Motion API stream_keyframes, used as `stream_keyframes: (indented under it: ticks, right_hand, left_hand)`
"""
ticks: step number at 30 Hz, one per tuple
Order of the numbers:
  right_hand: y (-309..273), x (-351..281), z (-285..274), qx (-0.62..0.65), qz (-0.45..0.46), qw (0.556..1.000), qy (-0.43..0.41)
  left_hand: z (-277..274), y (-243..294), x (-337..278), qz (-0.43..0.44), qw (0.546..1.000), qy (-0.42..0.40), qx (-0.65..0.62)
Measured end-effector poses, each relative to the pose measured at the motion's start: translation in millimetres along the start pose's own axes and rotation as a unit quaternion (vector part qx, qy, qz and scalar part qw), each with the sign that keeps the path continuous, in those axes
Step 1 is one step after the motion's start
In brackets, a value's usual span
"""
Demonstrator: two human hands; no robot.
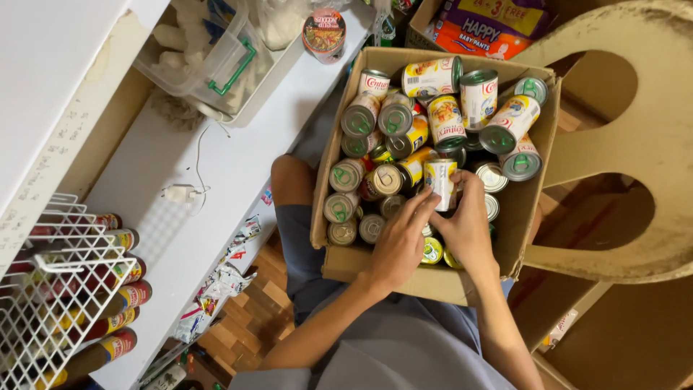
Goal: Organizing and stocking canned goods on a shelf in a grocery store.
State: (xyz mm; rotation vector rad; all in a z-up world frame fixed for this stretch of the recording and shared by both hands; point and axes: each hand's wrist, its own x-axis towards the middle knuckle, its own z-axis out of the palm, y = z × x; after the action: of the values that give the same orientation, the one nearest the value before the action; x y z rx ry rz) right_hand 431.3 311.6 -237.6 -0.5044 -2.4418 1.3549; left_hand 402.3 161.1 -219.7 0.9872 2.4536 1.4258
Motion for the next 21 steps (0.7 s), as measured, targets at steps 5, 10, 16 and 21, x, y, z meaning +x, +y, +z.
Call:
stream_keyframes:
  ticks: [5, 10, 16, 21]
  right_hand:
    - [-13.0, 3.0, -14.1, -0.065, -0.062, 0.995, 0.035]
    - [-36.3, 7.2, -41.9, 0.153, -0.045, 0.987, 0.015]
    - [-66.5, 4.7, -43.5, 0.389, 0.013, 0.919, -0.064]
    - [-51.8, -1.9, -13.5, 0.347, -0.025, 0.936, -0.055]
  left_hand:
    - [-15.8, -6.9, 9.9, 0.001, 1.000, -0.011, -0.003]
    - [-57.9, 21.9, 30.5, 0.106, 0.993, 0.024, 0.038]
    - [-78.7, 51.6, 22.9, 0.025, 0.999, 0.002, -0.046]
    - [-87.7, 61.4, 14.1, -0.126, 0.985, 0.008, -0.114]
